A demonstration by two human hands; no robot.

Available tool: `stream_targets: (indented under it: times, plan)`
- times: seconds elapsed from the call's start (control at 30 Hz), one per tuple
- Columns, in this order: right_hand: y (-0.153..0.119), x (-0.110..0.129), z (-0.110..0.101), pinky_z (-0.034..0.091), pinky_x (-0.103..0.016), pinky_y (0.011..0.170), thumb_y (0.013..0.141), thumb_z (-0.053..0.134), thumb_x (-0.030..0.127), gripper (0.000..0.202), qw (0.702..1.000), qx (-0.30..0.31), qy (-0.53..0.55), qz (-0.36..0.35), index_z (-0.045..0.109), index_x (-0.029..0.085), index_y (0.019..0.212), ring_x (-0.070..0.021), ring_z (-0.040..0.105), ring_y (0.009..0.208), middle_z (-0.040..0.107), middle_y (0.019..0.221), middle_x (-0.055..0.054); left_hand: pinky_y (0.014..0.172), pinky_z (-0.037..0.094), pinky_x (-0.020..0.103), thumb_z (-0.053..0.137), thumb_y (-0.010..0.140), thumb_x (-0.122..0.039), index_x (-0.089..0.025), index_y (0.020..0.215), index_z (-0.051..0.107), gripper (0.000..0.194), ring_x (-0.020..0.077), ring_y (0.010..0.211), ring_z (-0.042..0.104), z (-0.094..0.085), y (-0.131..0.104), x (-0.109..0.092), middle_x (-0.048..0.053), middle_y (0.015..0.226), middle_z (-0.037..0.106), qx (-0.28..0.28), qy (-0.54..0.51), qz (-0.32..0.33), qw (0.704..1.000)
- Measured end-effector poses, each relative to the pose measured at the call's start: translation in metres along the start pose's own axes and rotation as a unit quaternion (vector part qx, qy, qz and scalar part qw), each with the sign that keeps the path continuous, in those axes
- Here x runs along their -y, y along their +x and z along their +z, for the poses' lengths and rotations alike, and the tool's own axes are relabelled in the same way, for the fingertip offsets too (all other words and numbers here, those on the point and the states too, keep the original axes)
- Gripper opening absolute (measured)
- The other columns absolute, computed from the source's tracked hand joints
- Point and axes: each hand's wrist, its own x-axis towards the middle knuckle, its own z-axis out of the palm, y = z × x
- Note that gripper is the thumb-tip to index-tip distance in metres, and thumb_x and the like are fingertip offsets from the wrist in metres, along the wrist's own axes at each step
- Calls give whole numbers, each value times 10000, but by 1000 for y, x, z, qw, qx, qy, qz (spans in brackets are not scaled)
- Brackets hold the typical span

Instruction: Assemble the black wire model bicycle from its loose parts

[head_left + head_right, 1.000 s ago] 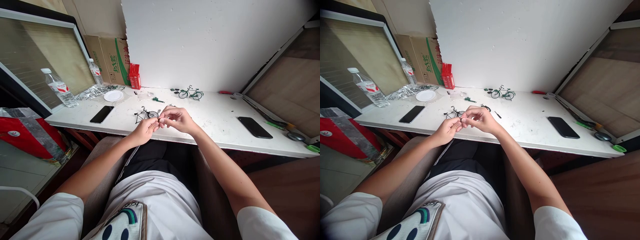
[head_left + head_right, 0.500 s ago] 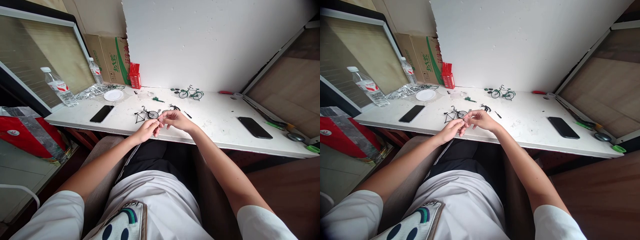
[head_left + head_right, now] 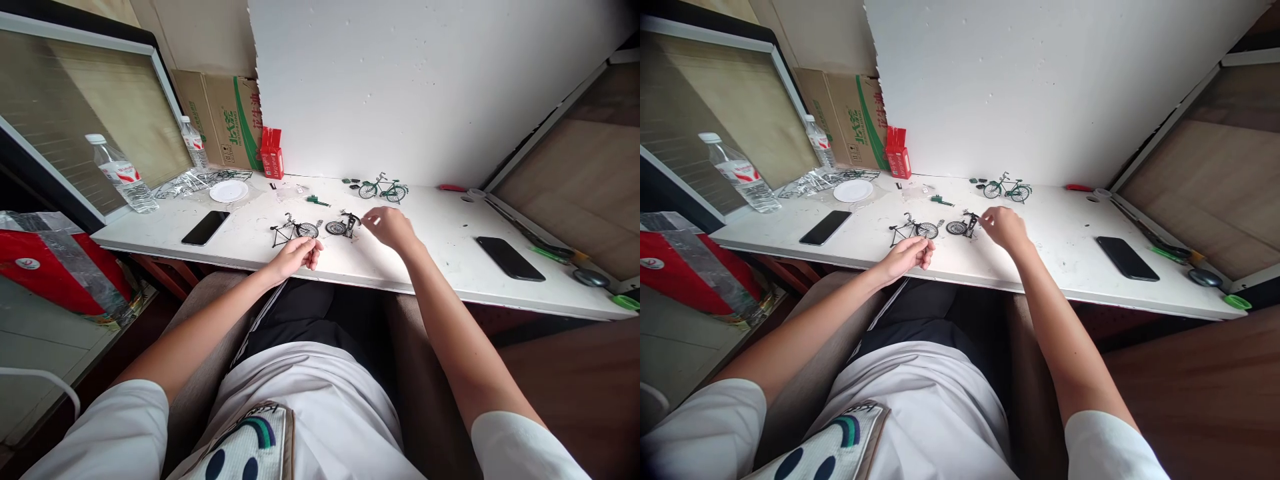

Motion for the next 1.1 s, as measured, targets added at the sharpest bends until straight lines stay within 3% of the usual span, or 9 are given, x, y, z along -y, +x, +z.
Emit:
stream_targets:
  times: [0.1, 0.2, 0.43, 0.6, 0.7, 0.77, 0.87, 0.97, 1.1]
  plan:
    - [6, -25, -5, 533, -379, 827, 953, 686, 574, 425, 983, 88, -105, 122, 786, 193, 1114, -287, 710, 966, 774, 1095, -144, 662, 490, 251, 611, 1017, -545, -122, 1031, 650, 425, 130, 703, 653, -8, 6, 9, 39, 821, 640, -5, 61, 31, 998]
    - [8, -34, -3, 532, -383, 806, 896, 748, 624, 480, 966, 146, -131, 169, 784, 199, 1117, -300, 708, 972, 755, 1125, -158, 704, 520, 255, 599, 1023, -569, -117, 1034, 660, 456, 146, 755, 697, -14, 10, 17, 56, 838, 672, -19, 106, 71, 992]
    - [9, -26, 12, 520, -426, 928, 978, 722, 499, 404, 968, 73, -164, 177, 749, 149, 1179, -337, 695, 1131, 710, 1223, -214, 823, 582, 290, 547, 1047, -586, -115, 1083, 676, 490, 163, 861, 726, -22, 12, 27, 83, 912, 715, -30, 171, 114, 978]
    - [13, -37, 21, 523, -434, 914, 989, 715, 299, 212, 968, 71, -158, 182, 743, 132, 1117, -347, 710, 1105, 725, 1189, -215, 870, 603, 326, 527, 1056, -583, -143, 1092, 688, 470, 185, 915, 733, -29, 15, 33, 89, 938, 738, -45, 210, 136, 967]
    - [15, -43, 24, 529, -455, 896, 1009, 656, 237, 197, 974, 30, -140, 175, 726, 103, 1136, -359, 711, 1083, 730, 1167, -241, 866, 609, 337, 517, 1060, -583, -149, 1096, 687, 467, 193, 911, 741, -32, 17, 36, 90, 942, 744, -48, 207, 133, 968]
    - [17, -42, 28, 537, -464, 888, 1026, 616, 226, 212, 984, -27, -80, 154, 717, 106, 1167, -346, 710, 1055, 745, 1130, -228, 869, 611, 343, 515, 1061, -584, -149, 1098, 683, 468, 196, 911, 744, -33, 18, 37, 91, 943, 746, -53, 203, 131, 969]
    - [16, -28, 43, 569, -421, 846, 1054, 570, 265, 240, 985, -109, 118, 59, 718, 143, 1197, -281, 708, 988, 765, 1078, -162, 863, 612, 346, 509, 1060, -596, -151, 1083, 678, 477, 197, 904, 746, -32, 18, 39, 91, 930, 749, -63, 202, 129, 969]
    - [9, -1, 66, 600, -366, 689, 1034, 614, 488, 361, 938, -110, 325, -51, 747, 173, 1147, -263, 705, 958, 751, 1146, -147, 858, 613, 345, 492, 1064, -603, -152, 1057, 671, 485, 196, 892, 747, -31, 17, 39, 93, 921, 751, -68, 204, 130, 968]
    - [-9, 34, 90, 602, -361, 678, 1002, 614, 647, 459, 903, -126, 385, -144, 769, 219, 1058, -264, 692, 994, 738, 1113, -124, 865, 616, 346, 487, 1069, -592, -157, 1043, 666, 471, 193, 892, 748, -31, 17, 38, 94, 926, 751, -69, 209, 135, 966]
